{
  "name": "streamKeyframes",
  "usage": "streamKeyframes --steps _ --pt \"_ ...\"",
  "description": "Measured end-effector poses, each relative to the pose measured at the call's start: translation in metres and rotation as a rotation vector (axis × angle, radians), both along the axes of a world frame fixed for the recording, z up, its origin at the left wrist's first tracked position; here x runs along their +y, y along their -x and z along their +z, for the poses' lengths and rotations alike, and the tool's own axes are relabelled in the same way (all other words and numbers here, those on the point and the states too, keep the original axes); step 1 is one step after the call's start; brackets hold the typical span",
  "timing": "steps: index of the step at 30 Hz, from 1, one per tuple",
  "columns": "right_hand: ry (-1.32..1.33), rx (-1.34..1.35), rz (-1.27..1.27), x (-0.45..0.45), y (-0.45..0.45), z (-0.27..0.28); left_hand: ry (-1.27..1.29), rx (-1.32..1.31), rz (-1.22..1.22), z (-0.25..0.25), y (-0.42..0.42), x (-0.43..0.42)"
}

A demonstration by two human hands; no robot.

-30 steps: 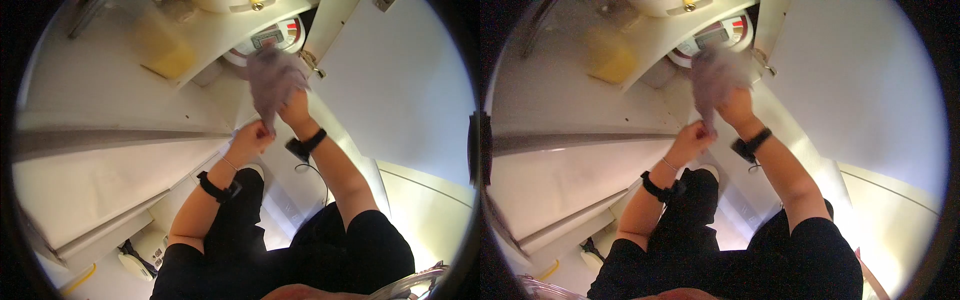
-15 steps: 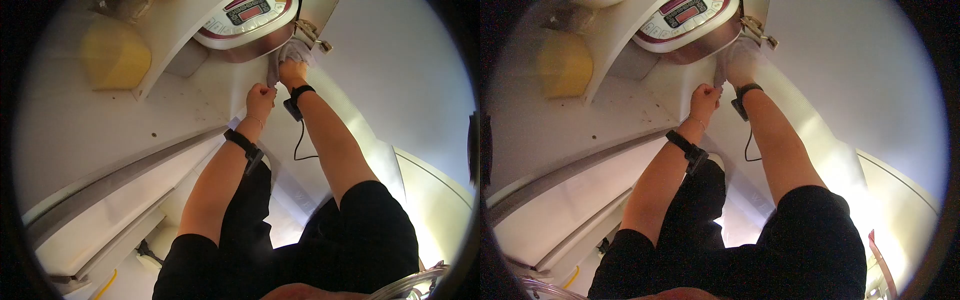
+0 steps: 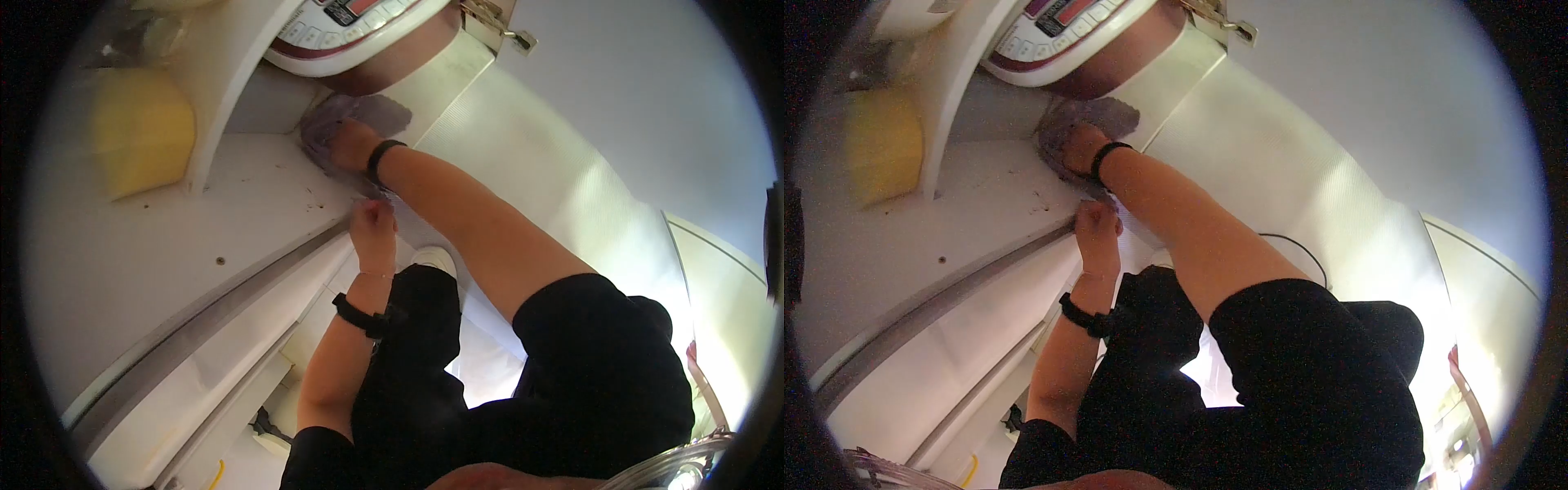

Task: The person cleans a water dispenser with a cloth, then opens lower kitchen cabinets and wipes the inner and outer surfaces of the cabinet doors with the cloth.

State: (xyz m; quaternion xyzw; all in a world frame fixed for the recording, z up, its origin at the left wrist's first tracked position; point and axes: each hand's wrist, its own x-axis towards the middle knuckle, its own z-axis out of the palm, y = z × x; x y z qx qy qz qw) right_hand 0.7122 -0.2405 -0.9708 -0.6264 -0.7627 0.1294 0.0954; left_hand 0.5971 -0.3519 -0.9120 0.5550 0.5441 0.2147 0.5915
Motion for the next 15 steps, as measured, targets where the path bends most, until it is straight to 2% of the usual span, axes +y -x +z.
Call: streamKeyframes --steps 2,4,6,7,9,10,11,12,14,15 --pt "0.024 -0.045 0.043 0.002 0.000 0.003 -0.052 -0.033 0.094 -0.001 -0.014 -0.002" --pt "0.028 -0.097 0.088 -0.002 -0.003 0.003 0.001 -0.043 0.107 -0.006 -0.016 -0.004" --pt "-0.137 -0.014 0.093 -0.013 0.000 -0.001 0.039 -0.040 0.137 -0.005 -0.012 -0.008" --pt "-0.146 -0.005 0.113 -0.019 0.001 -0.008 0.045 -0.035 0.033 -0.002 -0.010 -0.014" --pt "-0.028 0.385 0.024 -0.042 0.000 -0.031 0.101 -0.035 -0.147 0.008 -0.002 -0.026" --pt "-0.146 0.230 0.146 -0.056 0.000 -0.041 0.015 0.078 -0.312 0.018 0.002 -0.032" --pt "-0.265 0.067 0.258 -0.069 -0.004 -0.047 0.125 0.071 -0.365 0.016 0.006 -0.038" --pt "-0.102 0.108 0.230 -0.087 -0.009 -0.035 -0.034 0.159 -0.557 0.024 0.007 -0.042" --pt "0.125 0.233 0.222 -0.127 -0.021 -0.002 0.182 0.137 -0.728 0.045 0.007 -0.049" --pt "0.184 0.320 0.242 -0.144 -0.029 0.011 0.181 0.133 -0.724 0.049 0.007 -0.053"
